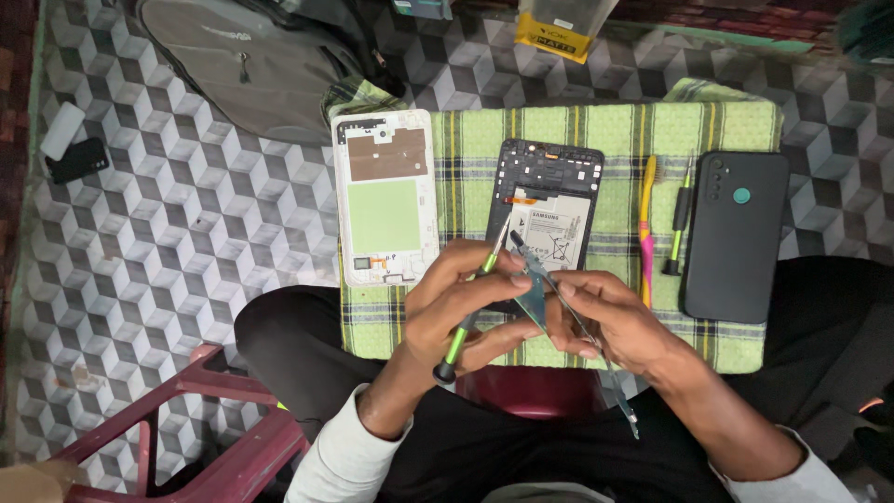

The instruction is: The person is repairing a smartphone by using a screwdriver to remove screws and a toothbrush to clean the internal components. They then place a circuit board into the phone chassis.

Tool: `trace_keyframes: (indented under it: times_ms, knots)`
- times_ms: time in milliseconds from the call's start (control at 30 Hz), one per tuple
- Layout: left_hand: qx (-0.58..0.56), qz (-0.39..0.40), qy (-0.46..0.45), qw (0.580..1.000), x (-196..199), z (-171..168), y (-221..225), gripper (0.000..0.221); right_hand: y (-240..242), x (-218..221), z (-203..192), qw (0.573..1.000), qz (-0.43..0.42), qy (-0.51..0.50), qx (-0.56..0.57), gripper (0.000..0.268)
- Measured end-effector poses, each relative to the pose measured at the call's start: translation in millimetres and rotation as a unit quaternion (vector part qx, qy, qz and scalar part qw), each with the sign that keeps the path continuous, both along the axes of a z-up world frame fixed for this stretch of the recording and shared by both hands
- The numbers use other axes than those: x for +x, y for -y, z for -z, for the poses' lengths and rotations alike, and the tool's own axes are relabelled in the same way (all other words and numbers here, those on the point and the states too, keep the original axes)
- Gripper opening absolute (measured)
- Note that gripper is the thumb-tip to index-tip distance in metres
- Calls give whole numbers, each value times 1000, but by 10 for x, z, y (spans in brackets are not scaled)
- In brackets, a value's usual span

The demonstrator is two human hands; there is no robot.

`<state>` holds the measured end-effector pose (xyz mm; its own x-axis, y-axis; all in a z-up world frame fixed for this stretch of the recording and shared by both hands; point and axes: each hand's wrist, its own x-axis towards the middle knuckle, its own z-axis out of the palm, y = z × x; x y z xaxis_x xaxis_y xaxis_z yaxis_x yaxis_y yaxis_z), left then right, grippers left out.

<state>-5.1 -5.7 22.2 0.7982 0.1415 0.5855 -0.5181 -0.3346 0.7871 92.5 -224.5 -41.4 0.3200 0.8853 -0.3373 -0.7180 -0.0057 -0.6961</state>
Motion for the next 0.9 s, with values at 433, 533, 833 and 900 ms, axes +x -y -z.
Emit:
trace_keyframes:
  times_ms: [433,533,833,900]
  knots:
    - [23,-2,-15,1000,-52,0,28,47,11,45,-63,990,-18,135,37,49]
    - [20,-4,-28,999,-60,3,45,47,-4,33,-97,991,-10,123,52,47]
    - [-104,32,-44,993,-35,124,53,56,-18,-8,-87,982,44,96,156,51]
    - [-222,89,-79,968,-40,150,39,53,27,20,-94,980,49,55,183,61]
